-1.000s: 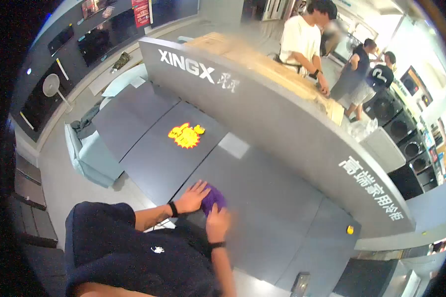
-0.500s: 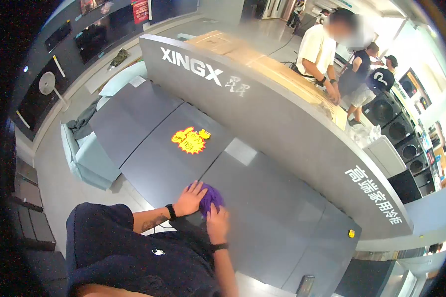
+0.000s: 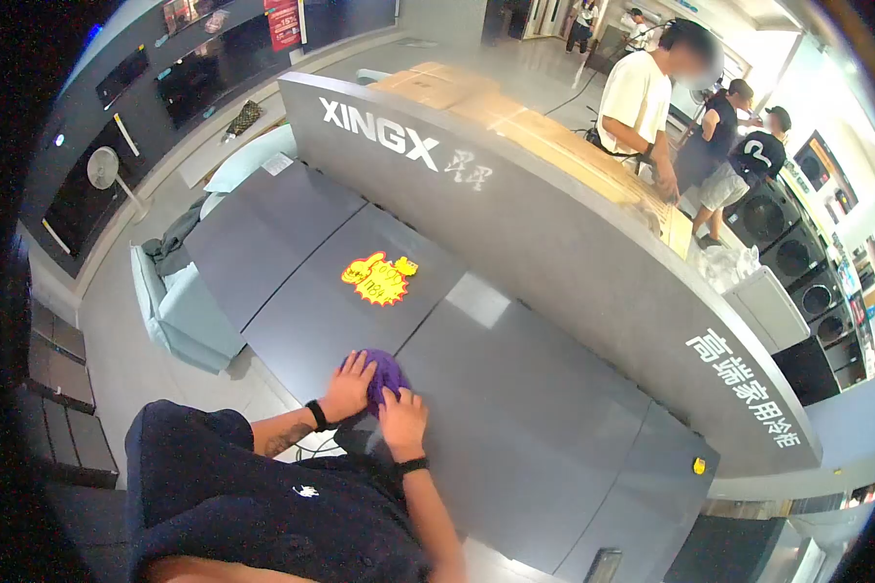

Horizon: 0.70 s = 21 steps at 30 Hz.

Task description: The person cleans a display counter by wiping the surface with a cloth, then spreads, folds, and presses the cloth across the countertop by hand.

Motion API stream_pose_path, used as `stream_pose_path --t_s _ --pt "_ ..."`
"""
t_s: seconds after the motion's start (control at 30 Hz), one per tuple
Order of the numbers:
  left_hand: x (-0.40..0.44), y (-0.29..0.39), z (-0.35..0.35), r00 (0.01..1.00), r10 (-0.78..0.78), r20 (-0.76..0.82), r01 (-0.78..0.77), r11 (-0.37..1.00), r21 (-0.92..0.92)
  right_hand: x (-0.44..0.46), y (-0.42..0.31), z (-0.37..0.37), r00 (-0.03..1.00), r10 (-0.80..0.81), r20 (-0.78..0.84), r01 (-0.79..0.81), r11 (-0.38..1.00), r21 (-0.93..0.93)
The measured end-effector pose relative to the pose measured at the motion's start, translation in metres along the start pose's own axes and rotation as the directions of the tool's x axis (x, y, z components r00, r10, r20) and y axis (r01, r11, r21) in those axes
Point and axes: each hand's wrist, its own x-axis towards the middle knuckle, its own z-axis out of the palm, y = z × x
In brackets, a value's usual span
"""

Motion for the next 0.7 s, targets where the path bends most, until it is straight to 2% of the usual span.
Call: stream_pose_path --t_s 0.1,0.13,0.17,0.2,0.3,0.37,0.4,0.53,0.67,0.7 --pt "0.005 0.039 0.006 0.998 0.038 0.058 -0.041 0.998 0.047 -0.014 0.025 -0.016 0.993 0.097 -0.069 -0.098 0.995 -0.009" --pt "0.008 0.057 -0.010 0.990 0.007 0.140 -0.020 0.995 0.094 -0.021 0.032 -0.021 0.986 0.129 -0.103 -0.132 0.991 -0.019" --pt "0.010 0.063 -0.004 0.988 0.081 0.128 -0.088 0.995 0.054 -0.025 0.034 -0.031 0.977 0.162 -0.137 -0.167 0.986 -0.024" --pt "0.011 0.066 0.004 0.982 0.153 0.114 -0.156 0.988 0.016 -0.029 0.037 -0.043 0.974 0.213 -0.080 -0.211 0.977 0.029" --pt "0.010 0.067 0.016 0.950 0.299 0.084 -0.298 0.954 -0.029 -0.038 0.034 -0.049 0.967 0.201 -0.157 -0.217 0.972 -0.092" --pt "0.012 0.064 0.005 0.937 0.339 0.089 -0.338 0.941 -0.030 -0.035 0.033 -0.046 0.984 0.156 -0.080 -0.165 0.981 -0.107" --pt "0.012 0.059 -0.001 0.947 0.308 0.088 -0.304 0.951 -0.051 -0.033 0.031 -0.044 0.990 0.134 -0.041 -0.138 0.984 -0.113" --pt "0.005 0.013 -0.003 0.994 0.081 0.068 -0.078 0.996 -0.048 -0.015 0.012 -0.019 0.990 -0.075 -0.120 0.080 0.996 0.038" --pt "-0.009 -0.006 -0.004 0.998 -0.017 0.062 0.017 1.000 0.004 0.002 -0.009 -0.018 0.999 -0.038 0.023 0.037 0.997 0.065" --pt "-0.008 -0.003 0.000 0.998 -0.027 0.052 0.026 1.000 0.004 0.001 -0.005 -0.015 1.000 -0.016 0.011 0.015 0.997 0.079"
